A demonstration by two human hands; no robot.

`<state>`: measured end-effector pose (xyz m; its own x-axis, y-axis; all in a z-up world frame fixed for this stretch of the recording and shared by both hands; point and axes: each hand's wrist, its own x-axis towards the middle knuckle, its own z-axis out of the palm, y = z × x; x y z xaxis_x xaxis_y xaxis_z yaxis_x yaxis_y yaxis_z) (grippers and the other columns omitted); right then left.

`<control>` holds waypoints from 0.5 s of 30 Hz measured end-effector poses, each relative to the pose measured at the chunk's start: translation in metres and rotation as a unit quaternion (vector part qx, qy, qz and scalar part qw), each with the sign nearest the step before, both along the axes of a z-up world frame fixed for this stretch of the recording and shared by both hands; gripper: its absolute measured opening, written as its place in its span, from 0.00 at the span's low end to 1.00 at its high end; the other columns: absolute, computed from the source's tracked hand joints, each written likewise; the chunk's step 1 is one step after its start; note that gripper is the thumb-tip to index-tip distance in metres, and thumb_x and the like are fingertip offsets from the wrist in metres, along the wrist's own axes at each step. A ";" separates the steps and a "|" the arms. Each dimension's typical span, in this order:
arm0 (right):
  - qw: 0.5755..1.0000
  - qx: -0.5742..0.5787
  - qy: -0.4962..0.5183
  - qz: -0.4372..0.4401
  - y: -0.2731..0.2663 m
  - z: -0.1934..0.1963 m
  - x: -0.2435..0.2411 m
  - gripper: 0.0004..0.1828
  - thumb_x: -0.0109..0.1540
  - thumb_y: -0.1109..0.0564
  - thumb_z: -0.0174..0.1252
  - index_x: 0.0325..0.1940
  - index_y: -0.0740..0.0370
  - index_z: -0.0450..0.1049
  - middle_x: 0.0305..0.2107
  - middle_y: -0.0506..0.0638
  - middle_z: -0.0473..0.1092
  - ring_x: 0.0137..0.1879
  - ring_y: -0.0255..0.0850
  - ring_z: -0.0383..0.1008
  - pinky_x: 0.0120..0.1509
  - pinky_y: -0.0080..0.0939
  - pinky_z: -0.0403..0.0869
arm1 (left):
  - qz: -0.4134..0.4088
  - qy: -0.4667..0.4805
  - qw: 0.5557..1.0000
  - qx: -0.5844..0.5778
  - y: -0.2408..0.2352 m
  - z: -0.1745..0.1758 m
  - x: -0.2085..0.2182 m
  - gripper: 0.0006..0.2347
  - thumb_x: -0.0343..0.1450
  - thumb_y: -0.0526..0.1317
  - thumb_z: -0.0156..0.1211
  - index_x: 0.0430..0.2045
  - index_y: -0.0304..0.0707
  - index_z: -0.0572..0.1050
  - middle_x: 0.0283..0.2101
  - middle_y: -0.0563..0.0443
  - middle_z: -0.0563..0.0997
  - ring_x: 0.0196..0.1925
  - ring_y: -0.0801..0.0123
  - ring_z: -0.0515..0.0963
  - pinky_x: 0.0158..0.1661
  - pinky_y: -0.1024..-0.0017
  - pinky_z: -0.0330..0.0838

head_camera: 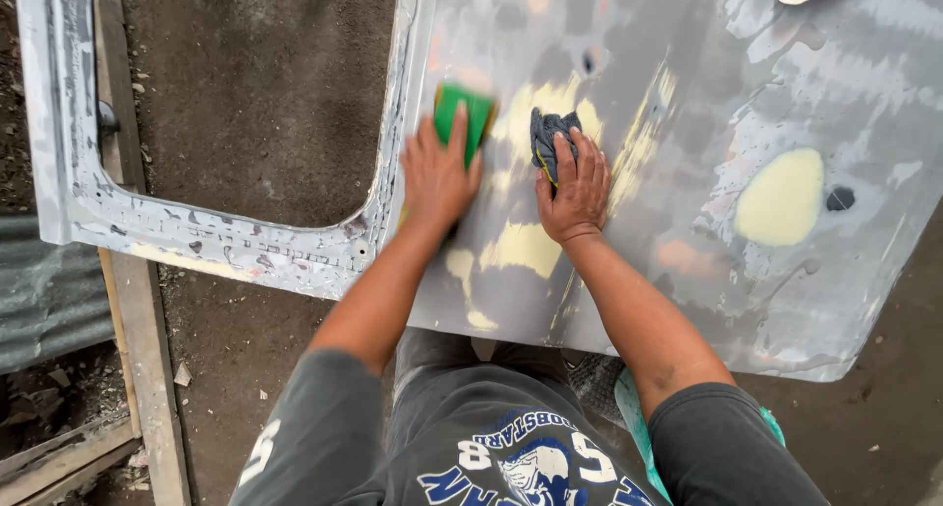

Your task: The person sands a large, flat, gray surface using a green sanding block in their right hand while holding a dark cloth in their left hand. They move the sanding block back and forth across the surface, focusing on areas with yellowish residue.

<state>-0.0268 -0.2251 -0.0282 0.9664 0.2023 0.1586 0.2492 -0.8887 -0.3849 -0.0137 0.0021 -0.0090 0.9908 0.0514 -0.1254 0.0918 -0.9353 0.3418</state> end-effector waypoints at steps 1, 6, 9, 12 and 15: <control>1.000 -0.002 0.002 -0.001 -0.001 0.001 -0.002 0.33 0.67 0.49 0.58 0.76 0.54 0.59 0.71 0.57 0.57 0.76 0.58 0.55 0.80 0.63 0.51 | -0.001 0.002 1.000 -0.002 -0.004 -0.005 0.025 0.31 0.71 0.51 0.62 0.71 0.52 0.59 0.64 0.27 0.60 0.57 0.37 0.66 0.54 0.43 0.63; 1.000 0.002 0.004 0.006 0.000 0.002 -0.002 0.34 0.67 0.49 0.57 0.76 0.55 0.58 0.71 0.58 0.56 0.76 0.58 0.55 0.80 0.63 0.51 | 0.027 -0.032 0.999 -0.009 -0.011 -0.006 0.088 0.32 0.71 0.50 0.61 0.72 0.53 0.55 0.67 0.31 0.59 0.58 0.39 0.67 0.53 0.46 0.65; 1.000 -0.001 0.002 0.005 -0.003 0.001 0.000 0.33 0.68 0.49 0.57 0.76 0.55 0.58 0.71 0.58 0.56 0.76 0.58 0.55 0.80 0.63 0.51 | 0.015 -0.012 1.000 -0.023 -0.005 0.015 0.041 0.34 0.69 0.49 0.62 0.72 0.53 0.56 0.66 0.28 0.59 0.58 0.38 0.66 0.52 0.45 0.64; 1.000 0.002 0.000 0.006 0.000 -0.001 -0.001 0.33 0.68 0.48 0.56 0.76 0.55 0.58 0.71 0.58 0.56 0.76 0.58 0.55 0.80 0.63 0.51 | -0.002 -0.006 1.000 -0.004 0.002 0.016 -0.049 0.33 0.70 0.49 0.63 0.71 0.53 0.57 0.64 0.27 0.60 0.57 0.37 0.67 0.52 0.43 0.63; 1.000 0.000 0.000 0.004 -0.001 -0.001 -0.002 0.33 0.68 0.48 0.56 0.76 0.54 0.58 0.71 0.58 0.56 0.76 0.58 0.55 0.80 0.63 0.51 | -0.009 0.047 0.999 -0.024 0.003 0.030 -0.115 0.32 0.68 0.48 0.62 0.70 0.51 0.58 0.66 0.27 0.61 0.56 0.36 0.67 0.53 0.44 0.64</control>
